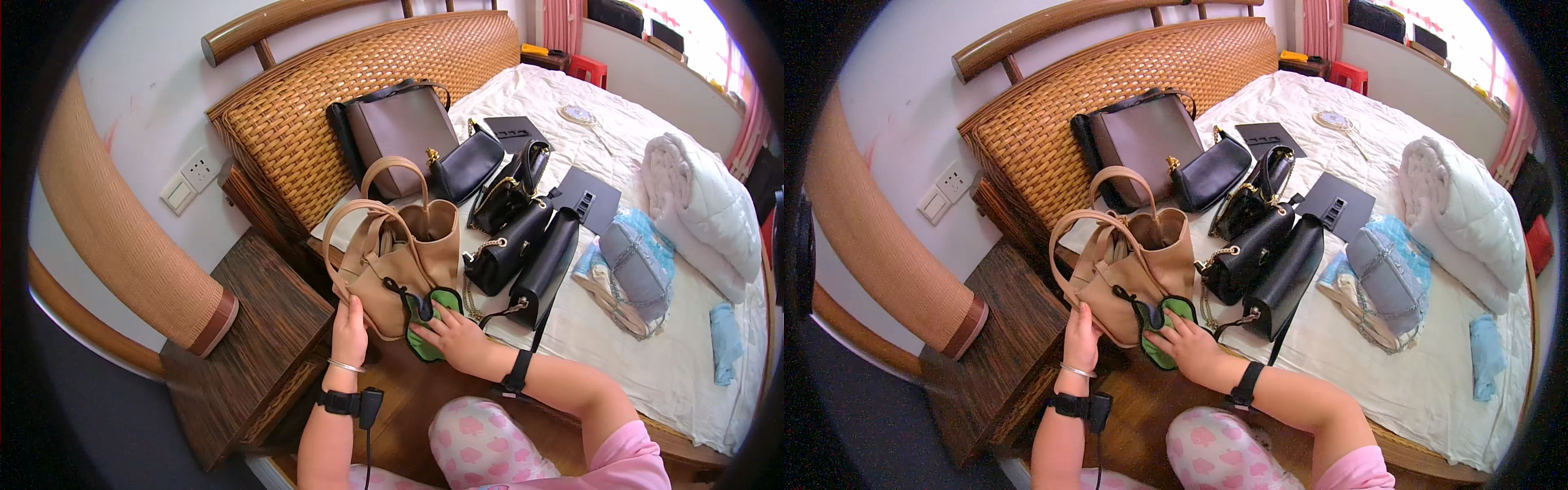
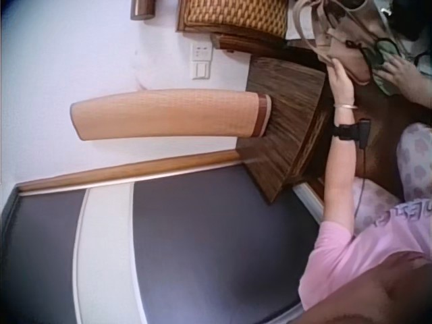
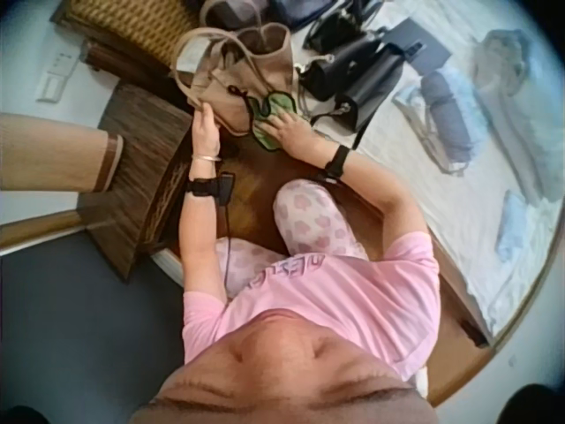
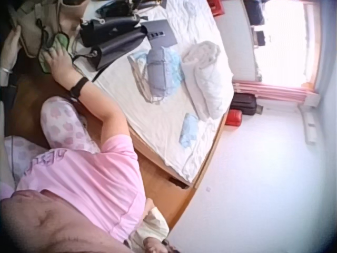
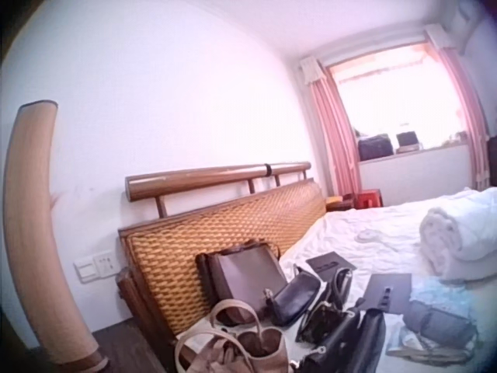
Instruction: The person cleans several handbags and a bedside table with a green cloth, wiping the surfaces of the table, the exterior and interior of the bags, and the wall nearby.
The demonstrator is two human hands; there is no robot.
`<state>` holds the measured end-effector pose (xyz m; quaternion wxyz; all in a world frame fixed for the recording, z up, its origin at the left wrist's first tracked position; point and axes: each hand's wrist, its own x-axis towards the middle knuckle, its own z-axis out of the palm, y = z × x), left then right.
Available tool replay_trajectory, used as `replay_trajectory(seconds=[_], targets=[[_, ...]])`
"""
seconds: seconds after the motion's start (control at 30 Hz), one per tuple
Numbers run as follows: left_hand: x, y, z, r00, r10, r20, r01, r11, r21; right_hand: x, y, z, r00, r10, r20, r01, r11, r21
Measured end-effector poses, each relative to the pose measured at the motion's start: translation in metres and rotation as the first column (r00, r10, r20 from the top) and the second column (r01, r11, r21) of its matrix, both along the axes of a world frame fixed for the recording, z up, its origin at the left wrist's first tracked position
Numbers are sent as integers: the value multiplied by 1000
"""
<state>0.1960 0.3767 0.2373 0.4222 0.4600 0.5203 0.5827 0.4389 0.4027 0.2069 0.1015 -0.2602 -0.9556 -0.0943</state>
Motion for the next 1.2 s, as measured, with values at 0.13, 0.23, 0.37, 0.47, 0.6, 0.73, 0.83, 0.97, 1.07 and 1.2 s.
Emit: replay_trajectory(seconds=[0.13,0.23,0.37,0.47,0.6,0.73,0.83,0.97,1.07,1.2], targets=[[-7,4,8,979,84,-184,-93,995,-41,6,-4,12,1000,10,16,-8,995,-101],[-13,8,19,948,249,-200,-254,967,5,13,-6,23,995,44,91,-14,950,-311],[-14,4,36,890,320,-325,-328,944,30,21,-3,47,927,-89,-364,-117,853,-509],[10,-9,40,742,575,-344,-561,814,151,22,7,66,635,-218,-741,-75,938,-340],[48,-27,40,470,634,-614,-323,771,548,18,25,60,422,-322,-848,30,939,-342],[88,-25,38,555,454,-697,-263,891,370,4,32,62,355,-385,-852,37,916,-399],[100,-14,30,521,469,-713,-356,879,317,-5,42,78,399,-483,-779,-46,838,-543],[104,8,26,450,543,-709,-528,802,279,-20,56,84,472,-383,-794,-134,859,-494],[92,20,23,438,550,-711,-572,781,252,-19,53,82,566,-393,-725,-195,791,-580],[69,18,28,538,481,-692,-488,847,209,-13,55,68,538,-378,-754,-233,793,-564]])
